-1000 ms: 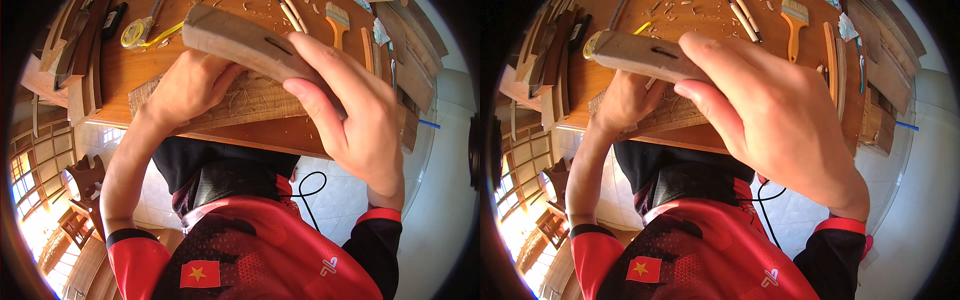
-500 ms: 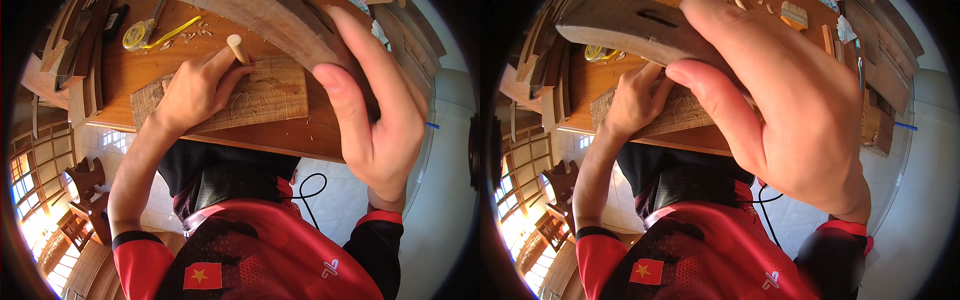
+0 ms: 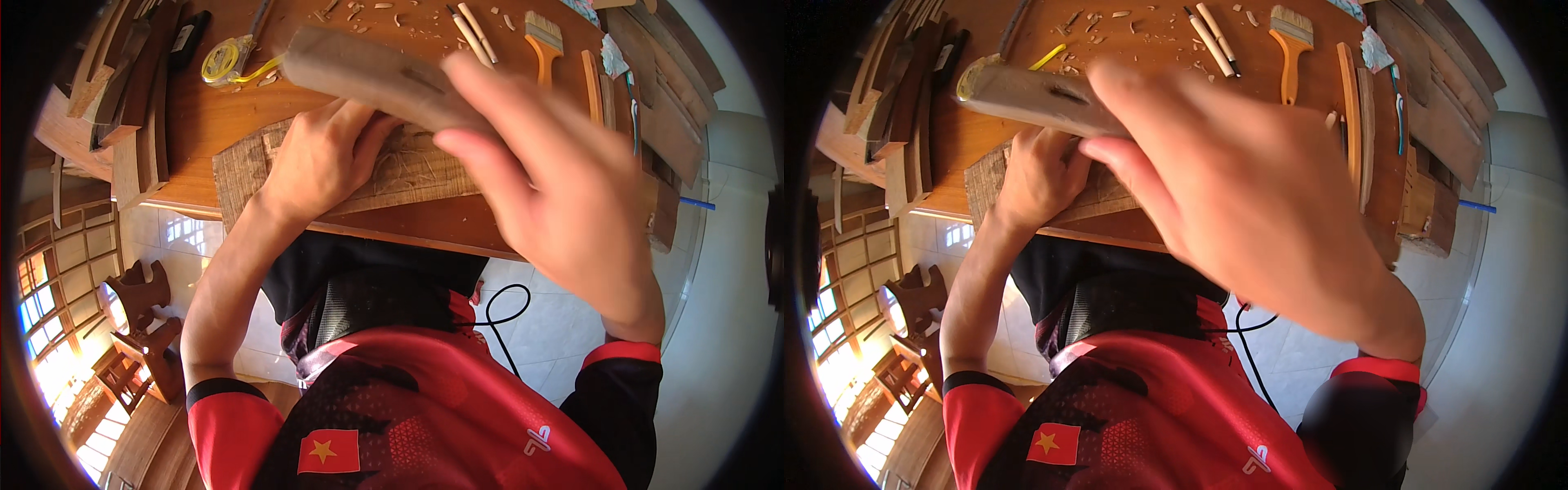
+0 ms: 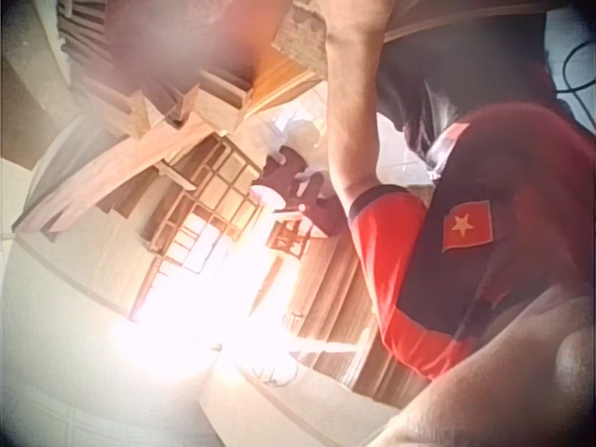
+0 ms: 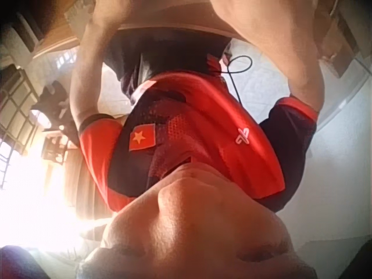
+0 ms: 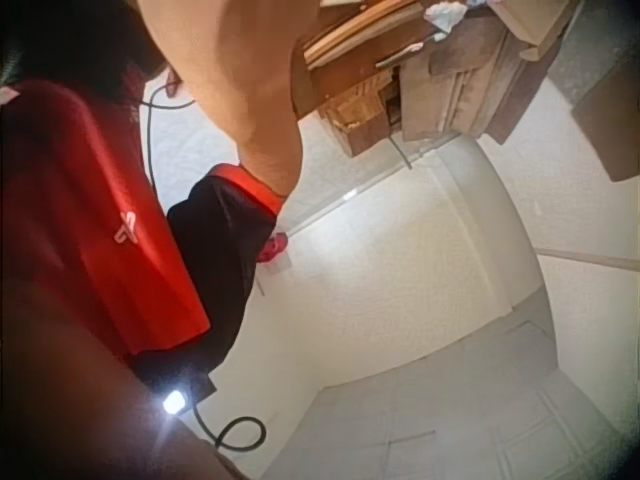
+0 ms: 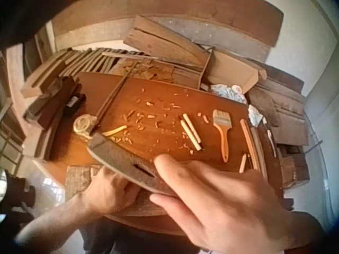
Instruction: The person carves a wooden block using a chisel and a wooden mallet. They repeatedly strike the chisel to remove wood shavings and shape the block, occasionally rotating the piece to work on different sides.
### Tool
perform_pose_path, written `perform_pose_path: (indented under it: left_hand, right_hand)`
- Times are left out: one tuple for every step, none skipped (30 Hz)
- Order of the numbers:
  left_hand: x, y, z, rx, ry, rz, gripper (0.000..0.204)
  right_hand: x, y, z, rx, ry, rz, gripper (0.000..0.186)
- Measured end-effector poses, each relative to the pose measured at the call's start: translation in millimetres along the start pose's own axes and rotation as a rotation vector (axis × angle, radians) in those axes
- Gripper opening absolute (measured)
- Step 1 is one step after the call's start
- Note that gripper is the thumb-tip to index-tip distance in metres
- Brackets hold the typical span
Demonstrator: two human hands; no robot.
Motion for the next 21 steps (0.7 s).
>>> perform_pose_path:
  left_hand:
    - [2.4, 4.0, -0.1, 0.006, 0.011, 0.08, 0.015]
    - [1.0, 4.3, 0.4, 0.0, 0.011, 0.063, 0.014]
    - [0.3, 4.2, 0.7, -0.005, 0.01, 0.045, 0.014]
    - [0.1, 4.2, 1.0, -0.011, 0.009, 0.028, 0.014]
    - [2.6, 7.7, 0.3, -0.008, -0.007, 0.05, 0.014]
    - [5.9, 12.0, -0.4, -0.006, -0.023, 0.071, 0.013]
    - [7.4, 14.3, -0.8, -0.005, -0.039, 0.092, 0.013]
    - [4.7, 13.3, -0.7, -0.017, -0.031, 0.089, 0.013]
    - [0.3, 11.4, -0.8, -0.029, -0.024, 0.085, 0.013]
    - [-3.0, 10.9, 0.1, -0.042, -0.016, 0.083, 0.014]
    - [-0.8, 12.7, -1.3, -0.007, -0.001, 0.145, 0.015]
    - [-1.1, 14.3, -1.4, -0.007, 0.017, 0.171, 0.015]
    - [-1.4, 15.8, -2.6, -0.008, 0.035, 0.197, 0.016]
    - [-1.3, 16.8, -3.4, -0.009, 0.05, 0.222, 0.016]
    - [-4.3, 19.0, -2.9, -0.032, 0.057, 0.195, 0.017]
    - [-6.6, 22.7, -3.3, -0.056, 0.063, 0.167, 0.018]
    - [-9.9, 23.3, -3.0, -0.077, 0.074, 0.136, 0.018]
    - [-15.9, 21.1, -0.8, -0.085, -0.018, 0.098, 0.019]
    - [-22.9, 17.5, 2.4, -0.094, -0.109, 0.059, 0.019]
    - [-29.3, 16.7, 4.0, -0.102, -0.199, 0.023, 0.019]
    - [-25.6, 18.7, 3.9, -0.104, -0.156, 0.083, 0.019]
  right_hand:
    - [-1.0, 1.0, -4.1, -0.009, -0.012, -0.003, 0.036]
    - [-2.4, 1.5, -8.4, -0.02, -0.023, -0.002, 0.036]
    - [-1.1, 2.0, -2.1, -0.09, -0.064, 0.021, 0.036]
    - [-3.4, 1.8, -6.7, -0.061, -0.062, 0.009, 0.037]
    - [-5.2, 1.1, -11.1, -0.036, -0.058, -0.001, 0.038]
    - [-6.4, 1.7, -16.7, 0.0, -0.058, -0.015, 0.039]
    - [-8.4, 4.6, -18.5, 0.023, -0.057, -0.022, 0.038]
    - [-10.2, 5.6, -16.3, 0.006, -0.071, -0.027, 0.038]
    - [-12.7, 6.3, -12.7, -0.015, -0.082, -0.033, 0.038]
    - [-13.5, 5.0, -3.3, -0.075, -0.106, -0.041, 0.037]
    - [-16.4, 5.9, 1.6, -0.108, -0.122, -0.04, 0.037]
    - [-19.0, 7.9, 5.7, -0.137, -0.141, -0.043, 0.037]
    - [-21.7, 9.2, 9.4, -0.166, -0.158, -0.043, 0.037]
    - [-25.5, 12.1, 8.0, -0.16, -0.17, -0.057, 0.037]
    - [-28.8, 15.6, 6.3, -0.15, -0.183, -0.072, 0.037]
    - [-30.2, 20.8, 2.6, -0.131, -0.206, -0.092, 0.037]
    - [-31.5, 26.0, 0.0, -0.112, -0.224, -0.116, 0.037]
    - [-33.9, 30.0, -5.7, -0.076, -0.254, -0.146, 0.036]
    - [-36.5, 33.9, -11.1, -0.043, -0.283, -0.176, 0.035]
    - [-38.9, 38.7, -17.1, -0.031, -0.317, -0.2, 0.034]
    - [-41.3, 43.8, -22.9, -0.021, -0.349, -0.226, 0.033]
Point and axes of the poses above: each hand's wrist, its own y-axis away from the middle knuckle, its own z-axis out of the back of the hand, x = y × z, the point moved 8 cm from there along -y, towards the middle knuckle, and after that the axes turned 7 degrees about y, right-handed, at the moved point
